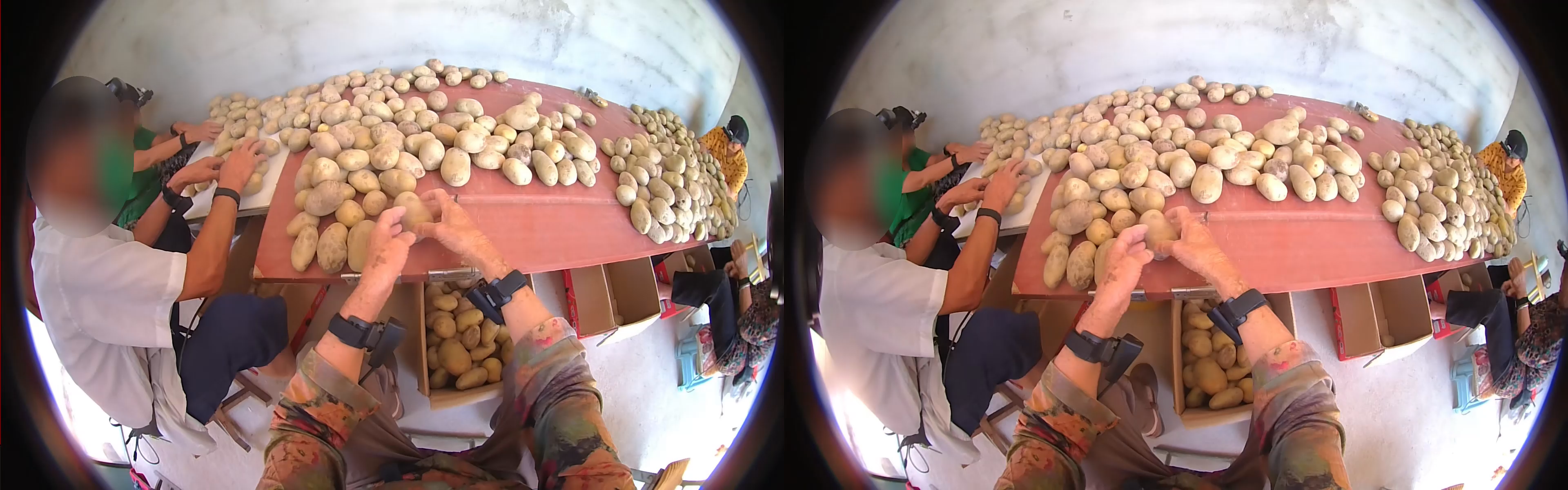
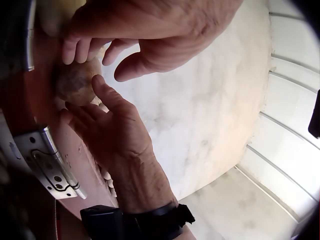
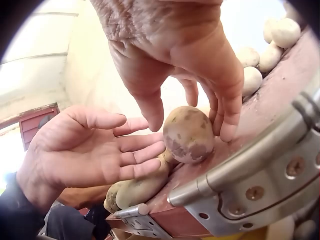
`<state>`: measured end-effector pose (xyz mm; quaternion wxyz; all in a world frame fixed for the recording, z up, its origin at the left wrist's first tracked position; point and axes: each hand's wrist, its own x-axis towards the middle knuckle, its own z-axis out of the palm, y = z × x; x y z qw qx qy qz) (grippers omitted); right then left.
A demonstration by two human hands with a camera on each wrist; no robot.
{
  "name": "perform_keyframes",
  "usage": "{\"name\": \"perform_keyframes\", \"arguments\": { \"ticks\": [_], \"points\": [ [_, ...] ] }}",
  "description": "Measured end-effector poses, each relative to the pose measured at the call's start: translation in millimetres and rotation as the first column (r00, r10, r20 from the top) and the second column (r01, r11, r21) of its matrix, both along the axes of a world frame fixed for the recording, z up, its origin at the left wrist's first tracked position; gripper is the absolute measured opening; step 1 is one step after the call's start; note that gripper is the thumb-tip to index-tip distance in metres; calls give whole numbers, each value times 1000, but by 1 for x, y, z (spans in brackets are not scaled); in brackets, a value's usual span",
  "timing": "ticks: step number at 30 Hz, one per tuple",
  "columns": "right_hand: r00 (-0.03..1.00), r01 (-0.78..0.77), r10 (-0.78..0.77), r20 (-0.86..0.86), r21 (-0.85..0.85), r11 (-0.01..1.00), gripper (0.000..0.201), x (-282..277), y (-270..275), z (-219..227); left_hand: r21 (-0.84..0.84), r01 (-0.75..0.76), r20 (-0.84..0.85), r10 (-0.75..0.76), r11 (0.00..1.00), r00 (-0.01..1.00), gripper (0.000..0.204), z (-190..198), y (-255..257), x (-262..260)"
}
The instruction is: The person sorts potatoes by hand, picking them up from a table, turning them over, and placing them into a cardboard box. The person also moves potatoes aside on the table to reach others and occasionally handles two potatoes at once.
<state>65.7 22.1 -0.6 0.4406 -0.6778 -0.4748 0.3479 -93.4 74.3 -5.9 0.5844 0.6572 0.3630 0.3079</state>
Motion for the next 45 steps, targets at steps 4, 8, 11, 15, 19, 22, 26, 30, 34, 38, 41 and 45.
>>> {"name": "perform_keyframes", "arguments": {
  "ticks": [4, 8, 11, 15, 19, 22, 26, 30, 34, 38, 41, 45],
  "points": [
    [992, 34, -26, 126, -59, 998, 68, -1, -16, 21, -11, 97, 107, -95, 995, 990, 52, -3, -10, 6],
    [944, 19, -15, 330, -11, 1000, 75, 13, -20, -1, -48, 156, 135, -149, 987, 980, 53, 4, -17, 10],
    [904, 38, -20, 426, -34, 999, 78, 9, -19, -7, -82, 145, 167, -130, 986, 977, 53, 2, -17, 10],
    [919, 38, 5, 394, -102, 994, 77, 7, -27, 9, -149, 97, 193, -68, 984, 979, 47, 7, -7, 4],
    [934, 20, 5, 356, -65, 998, 72, 20, -48, 8, -176, 43, 172, -12, 984, 985, 40, 10, 0, 0],
    [975, -12, 32, 221, -92, 996, 66, 21, -72, 27, -173, 65, 179, -34, 983, 983, 38, 14, -2, 1],
    [953, -298, 302, -14, -210, 931, 66, 26, -96, 45, -126, 106, 188, -82, 986, 979, 35, 15, -4, 6],
    [820, -511, 567, 84, -338, 790, 67, 23, -109, 27, -114, 164, 203, -138, 980, 969, 31, 13, -7, 14],
    [719, -465, 647, 253, -517, 719, 68, 16, -115, 5, -110, 195, 164, -176, 975, 971, 28, 14, -10, 24],
    [712, -310, 587, 387, -576, 756, 68, 17, -120, -27, -127, 189, 208, -160, 974, 965, 26, 14, -12, 35],
    [742, -259, 560, 369, -612, 747, 69, 23, -120, -51, -127, 193, 250, -157, 973, 955, 26, 8, -7, 41],
    [811, -211, 436, 391, -500, 840, 67, 27, -128, -84, -140, 176, 283, -131, 974, 950, 26, 6, -7, 44]
  ]
}}
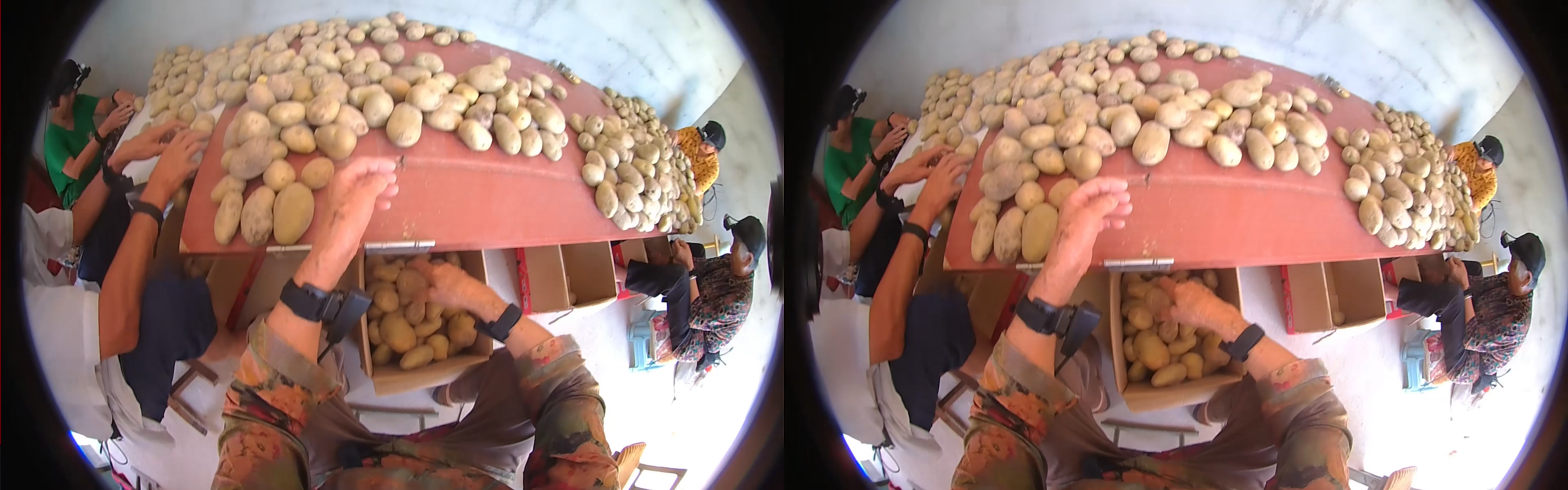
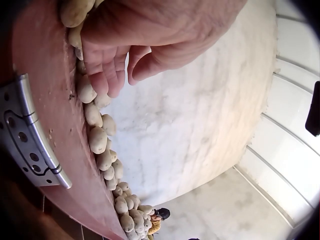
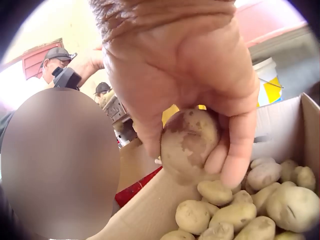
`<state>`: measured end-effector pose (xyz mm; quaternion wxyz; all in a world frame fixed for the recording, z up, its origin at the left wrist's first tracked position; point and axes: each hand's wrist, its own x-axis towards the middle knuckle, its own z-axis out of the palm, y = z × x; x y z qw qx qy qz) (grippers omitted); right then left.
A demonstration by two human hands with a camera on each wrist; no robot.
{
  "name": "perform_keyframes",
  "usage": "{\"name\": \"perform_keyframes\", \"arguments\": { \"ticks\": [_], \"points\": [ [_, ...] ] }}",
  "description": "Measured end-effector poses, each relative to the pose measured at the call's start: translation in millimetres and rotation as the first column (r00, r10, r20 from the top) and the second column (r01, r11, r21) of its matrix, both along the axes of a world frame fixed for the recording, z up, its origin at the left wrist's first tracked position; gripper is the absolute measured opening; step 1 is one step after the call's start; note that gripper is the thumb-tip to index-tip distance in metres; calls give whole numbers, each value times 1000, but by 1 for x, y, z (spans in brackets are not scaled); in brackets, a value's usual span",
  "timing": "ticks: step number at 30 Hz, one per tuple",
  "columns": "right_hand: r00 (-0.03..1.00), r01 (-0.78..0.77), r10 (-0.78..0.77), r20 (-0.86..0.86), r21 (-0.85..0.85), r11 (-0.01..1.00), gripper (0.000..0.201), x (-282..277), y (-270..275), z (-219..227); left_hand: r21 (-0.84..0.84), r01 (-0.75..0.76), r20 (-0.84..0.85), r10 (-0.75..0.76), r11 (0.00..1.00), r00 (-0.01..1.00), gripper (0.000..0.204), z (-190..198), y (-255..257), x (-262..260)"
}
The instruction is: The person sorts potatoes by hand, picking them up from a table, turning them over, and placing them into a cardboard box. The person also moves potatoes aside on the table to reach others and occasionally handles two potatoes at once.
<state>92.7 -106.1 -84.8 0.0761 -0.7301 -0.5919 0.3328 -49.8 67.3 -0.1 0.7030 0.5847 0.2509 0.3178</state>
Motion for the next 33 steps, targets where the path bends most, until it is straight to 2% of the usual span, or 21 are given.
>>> {"name": "perform_keyframes", "arguments": {
  "ticks": [5, 8, 10, 12, 16, 17, 21, 24, 27, 30, 33],
  "points": [
    [994, 84, -96, 48, 202, 976, 51, -3, 0, -25, -39, -140, 18, 141, 989, 990, 26, 4, 1, -2],
    [974, -210, 212, -86, 32, 977, 44, 7, 9, -33, -75, -199, 7, 200, 977, 980, 25, 7, -1, -4],
    [973, -216, 220, -69, 65, 974, 42, -3, 8, -28, -95, -198, 50, 203, 976, 978, 24, 3, -2, -3],
    [971, -227, 233, -50, 99, 969, 40, -20, 12, -5, -132, -189, 58, 198, 973, 978, 23, 2, -3, -3],
    [936, -260, 270, -228, 71, 963, 41, -29, 16, 69, -161, -150, 78, 164, 975, 983, 23, -1, -8, 1],
    [945, -253, 268, -186, 105, 962, 39, -28, 17, 72, -168, -141, 75, 155, 976, 985, 23, -2, -8, 1],
    [922, -193, 310, -233, 417, 888, 36, -21, 17, 76, -200, -134, 63, 149, 971, 987, 22, 3, -7, 0],
    [947, -97, 202, -249, 377, 921, 34, -21, 20, 99, -242, -135, 76, 157, 961, 985, 21, 3, -6, -1],
    [980, -71, 136, -143, 386, 920, 32, -6, 32, 110, -278, -127, 103, 161, 952, 982, 20, 3, -7, -3],
    [990, -71, 11, 138, 438, 896, 33, 21, 52, 106, -303, -108, 130, 153, 947, 980, 20, 1, -9, -4],
    [980, 62, -153, 125, 541, 839, 36, 30, 77, 127, -323, -85, 141, 137, 943, 980, 20, 0, -10, -4]
  ]
}}
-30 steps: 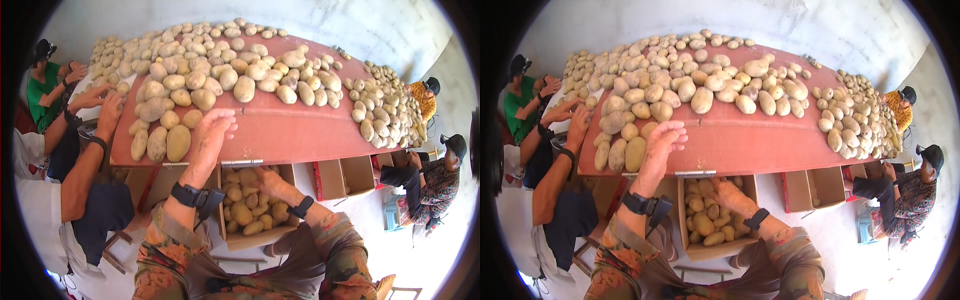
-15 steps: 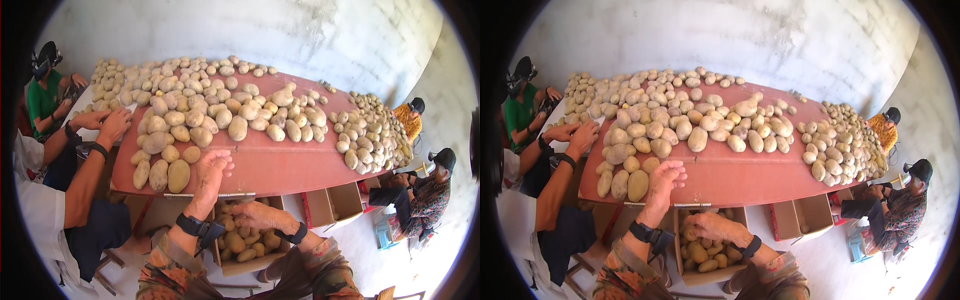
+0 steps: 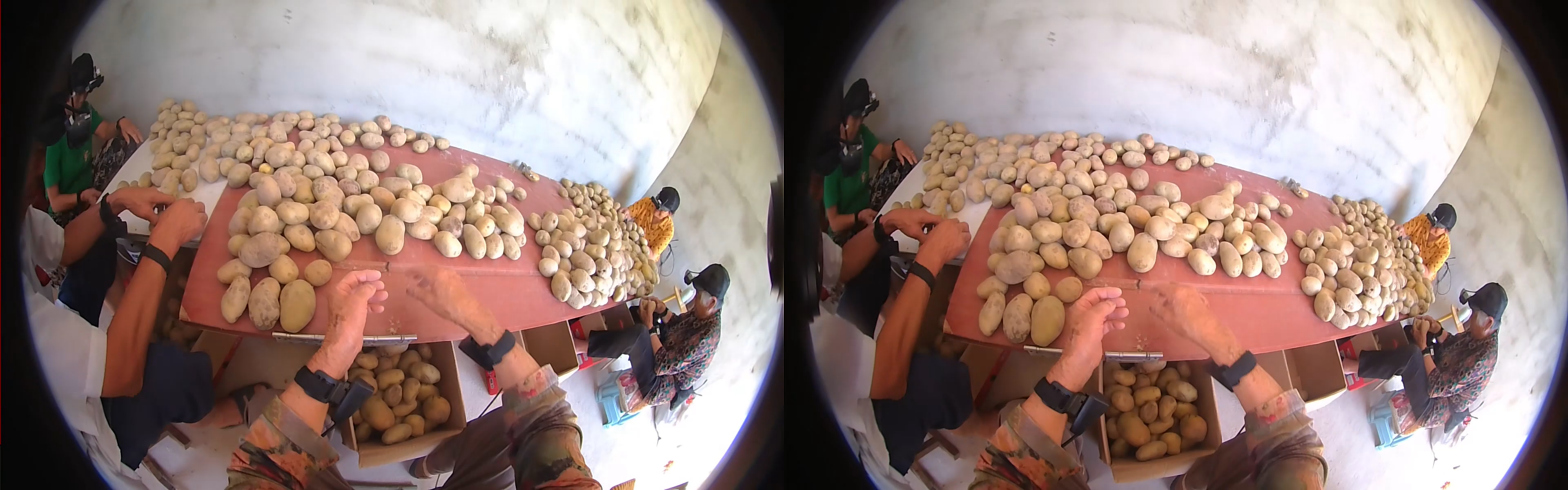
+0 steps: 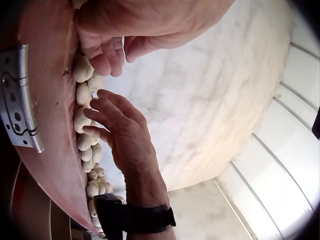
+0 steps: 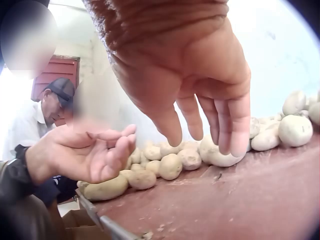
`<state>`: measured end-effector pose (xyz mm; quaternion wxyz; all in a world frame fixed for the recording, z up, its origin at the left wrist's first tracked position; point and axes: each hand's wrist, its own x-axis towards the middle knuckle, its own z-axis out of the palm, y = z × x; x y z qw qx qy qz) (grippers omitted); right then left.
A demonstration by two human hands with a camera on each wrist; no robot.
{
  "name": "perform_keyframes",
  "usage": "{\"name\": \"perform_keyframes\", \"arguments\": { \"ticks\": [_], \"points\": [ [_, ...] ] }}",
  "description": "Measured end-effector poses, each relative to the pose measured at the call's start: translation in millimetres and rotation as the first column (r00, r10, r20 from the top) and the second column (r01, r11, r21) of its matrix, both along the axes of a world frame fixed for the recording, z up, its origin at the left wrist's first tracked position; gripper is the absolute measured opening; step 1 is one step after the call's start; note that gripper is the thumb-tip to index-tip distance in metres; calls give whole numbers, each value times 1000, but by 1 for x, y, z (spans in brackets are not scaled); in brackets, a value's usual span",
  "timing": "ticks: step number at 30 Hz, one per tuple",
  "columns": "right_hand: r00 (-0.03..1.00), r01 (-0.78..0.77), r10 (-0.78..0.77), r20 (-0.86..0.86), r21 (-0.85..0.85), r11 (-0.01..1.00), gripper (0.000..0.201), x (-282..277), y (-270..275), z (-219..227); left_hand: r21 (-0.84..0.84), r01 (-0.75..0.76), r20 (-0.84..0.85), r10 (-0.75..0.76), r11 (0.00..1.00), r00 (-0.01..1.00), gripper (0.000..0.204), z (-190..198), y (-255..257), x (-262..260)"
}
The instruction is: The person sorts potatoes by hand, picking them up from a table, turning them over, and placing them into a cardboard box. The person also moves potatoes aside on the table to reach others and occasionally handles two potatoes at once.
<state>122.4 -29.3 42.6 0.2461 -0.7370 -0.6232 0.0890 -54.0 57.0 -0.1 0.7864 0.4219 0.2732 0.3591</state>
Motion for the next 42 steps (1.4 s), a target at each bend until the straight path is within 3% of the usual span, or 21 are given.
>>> {"name": "perform_keyframes", "arguments": {
  "ticks": [3, 6, 9, 12, 15, 18, 24, 27, 30, 33, 36, 39, 42],
  "points": [
    [993, 45, -53, 109, 68, 997, 41, 26, 31, -11, -8, 16, 16, -16, 1000, 1000, 20, 0, 0, 0],
    [976, 142, -147, 159, 42, 989, 47, 18, 62, -7, -30, 4, 30, -3, 1000, 1000, 21, 4, -2, 0],
    [927, 231, -207, 313, -41, 972, 58, 5, 89, -13, -28, 16, 14, -15, 999, 1000, 20, 6, 1, -1],
    [917, 306, -265, 299, -98, 947, 62, -5, 109, -28, -12, 20, 6, -20, 1000, 1000, 19, 6, 3, -3],
    [894, 325, -260, 365, -128, 937, 58, -6, 123, -45, -8, 22, 16, -22, 1000, 1000, 19, 5, 4, -3],
    [837, 313, -296, 459, 42, 949, 42, 1, 133, -68, -10, 26, 24, -25, 1000, 999, 19, 2, 6, -3],
    [805, 224, -222, 550, 65, 972, 40, 19, 123, -74, 9, -6, 33, 6, 1000, 999, 18, 4, 8, -5],
    [856, 158, -176, 486, 78, 984, 42, 23, 102, -67, 15, -24, 45, 23, 1000, 999, 18, -1, 14, -4],
    [937, 238, -229, 264, -4, 971, 47, 17, 79, -56, 4, -51, 34, 51, 999, 998, 18, 0, 20, -9],
    [965, 247, -248, 86, 24, 969, 56, 18, 45, -50, 5, -71, 29, 71, 997, 997, 18, 2, 22, -12],
    [977, 198, -202, -65, -62, 978, 56, 27, 20, -48, 10, -88, 0, 88, 996, 996, 18, 3, 22, -13],
    [981, 156, -140, -135, 119, 980, 49, 38, 9, -58, 11, -116, 24, 115, 993, 993, 20, 5, 21, -14],
    [959, 271, -277, -55, -97, 958, 59, 39, 16, -49, 23, -83, 21, 83, 996, 996, 20, 2, 21, -13]
  ]
}}
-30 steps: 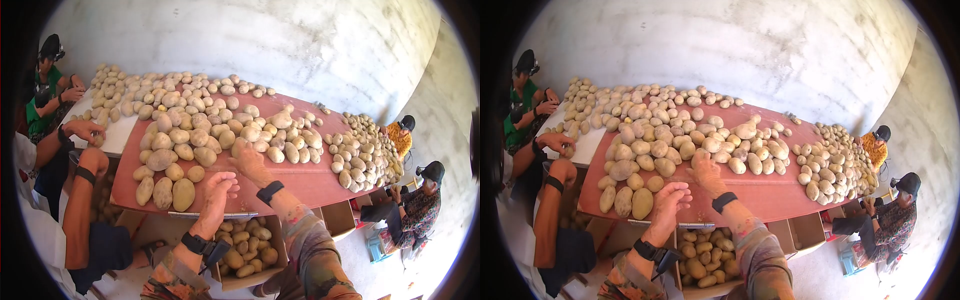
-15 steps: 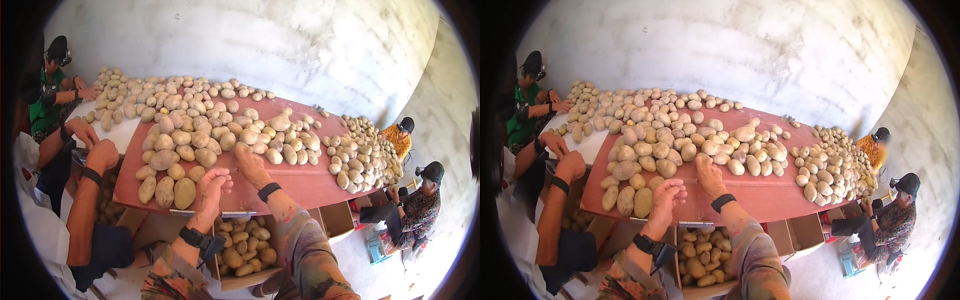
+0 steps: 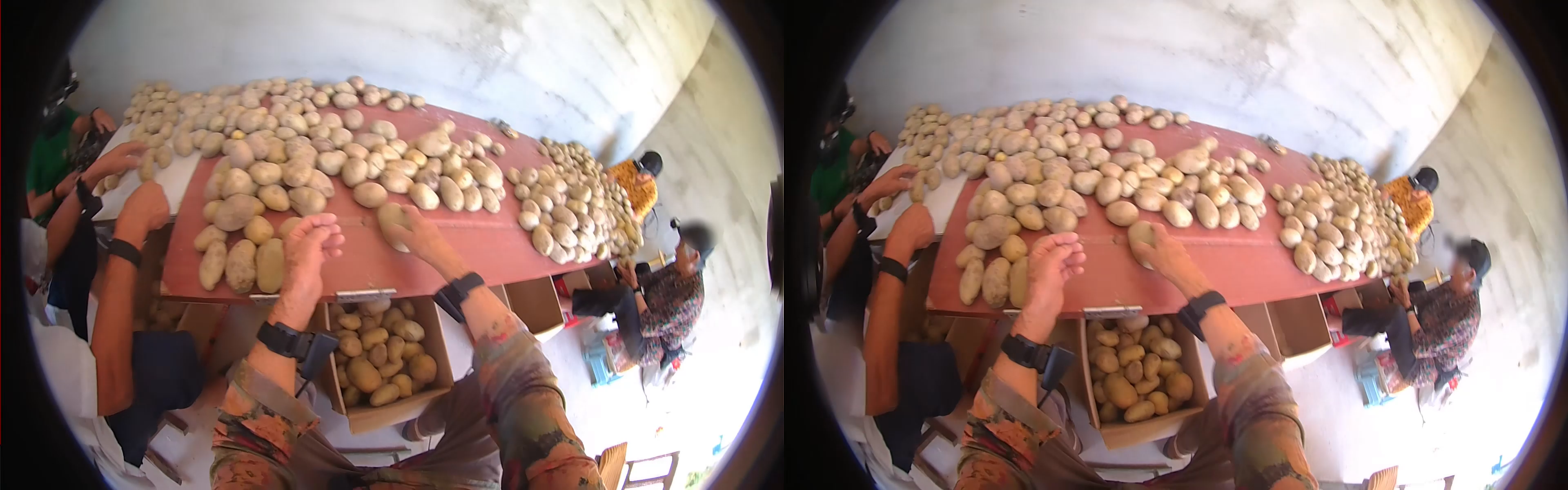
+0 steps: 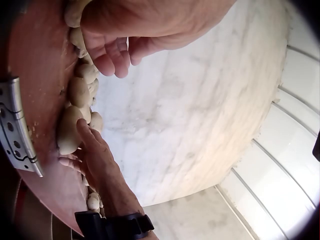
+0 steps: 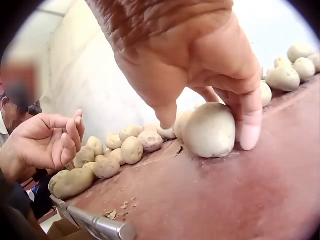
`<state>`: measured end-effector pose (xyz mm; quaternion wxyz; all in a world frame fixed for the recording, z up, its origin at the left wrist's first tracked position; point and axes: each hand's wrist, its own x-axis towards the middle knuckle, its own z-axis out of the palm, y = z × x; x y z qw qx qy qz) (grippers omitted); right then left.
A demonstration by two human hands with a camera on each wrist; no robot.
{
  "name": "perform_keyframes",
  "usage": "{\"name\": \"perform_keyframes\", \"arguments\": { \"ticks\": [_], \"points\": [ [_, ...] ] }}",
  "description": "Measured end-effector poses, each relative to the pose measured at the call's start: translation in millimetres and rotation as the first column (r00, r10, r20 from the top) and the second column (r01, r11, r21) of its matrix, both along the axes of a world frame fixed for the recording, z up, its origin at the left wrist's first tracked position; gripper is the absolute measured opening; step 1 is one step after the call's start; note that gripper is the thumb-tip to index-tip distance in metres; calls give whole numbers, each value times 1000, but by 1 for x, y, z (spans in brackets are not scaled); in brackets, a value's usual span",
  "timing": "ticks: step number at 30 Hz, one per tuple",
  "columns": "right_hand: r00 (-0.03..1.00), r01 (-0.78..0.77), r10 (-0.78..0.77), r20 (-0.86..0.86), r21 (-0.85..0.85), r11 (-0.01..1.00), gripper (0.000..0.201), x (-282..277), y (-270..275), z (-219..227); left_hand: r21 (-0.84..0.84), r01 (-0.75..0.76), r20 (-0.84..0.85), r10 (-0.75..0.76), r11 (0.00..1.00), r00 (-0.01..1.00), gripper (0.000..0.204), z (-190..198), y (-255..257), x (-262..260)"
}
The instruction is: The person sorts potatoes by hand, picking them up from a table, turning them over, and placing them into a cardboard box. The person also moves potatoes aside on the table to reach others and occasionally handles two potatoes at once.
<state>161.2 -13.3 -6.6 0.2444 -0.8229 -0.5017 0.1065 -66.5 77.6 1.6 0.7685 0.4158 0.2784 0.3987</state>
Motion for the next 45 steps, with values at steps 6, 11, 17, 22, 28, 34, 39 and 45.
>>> {"name": "perform_keyframes", "arguments": {
  "ticks": [6, 11, 17, 22, 28, 34, 39, 45],
  "points": [
    [976, 95, -55, 209, -185, 978, 89, -15, 13, -2, 29, 51, -39, -50, 998, 998, 20, 0, -1, 5],
    [955, 133, -97, 282, -111, 985, 94, -23, 16, -11, 37, 60, -62, -58, 997, 996, 21, -2, 1, 7],
    [949, 118, -77, 306, -118, 986, 88, -30, 2, -8, 32, 46, -69, -44, 998, 997, 20, 0, 5, 3],
    [955, 107, -47, 291, -193, 975, 77, -41, -12, -2, 47, 56, -66, -52, 997, 996, 21, -2, 11, -1],
    [981, 57, -12, 193, -227, 972, 78, -71, -54, 16, 85, 96, -47, -92, 992, 995, 23, -2, 14, -10],
    [987, -39, 18, -162, -127, 991, 78, -82, -88, 25, 85, 88, -50, -84, 992, 995, 22, 5, 13, -13],
    [906, -279, 231, -355, -92, 956, 79, -103, -106, 28, 88, 79, -48, -75, 993, 996, 22, 4, 12, -11],
    [878, -478, 422, -228, -490, 729, 78, -122, -94, 15, 97, 79, -74, -72, 992, 995, 22, 0, 13, -5]
  ]
}}
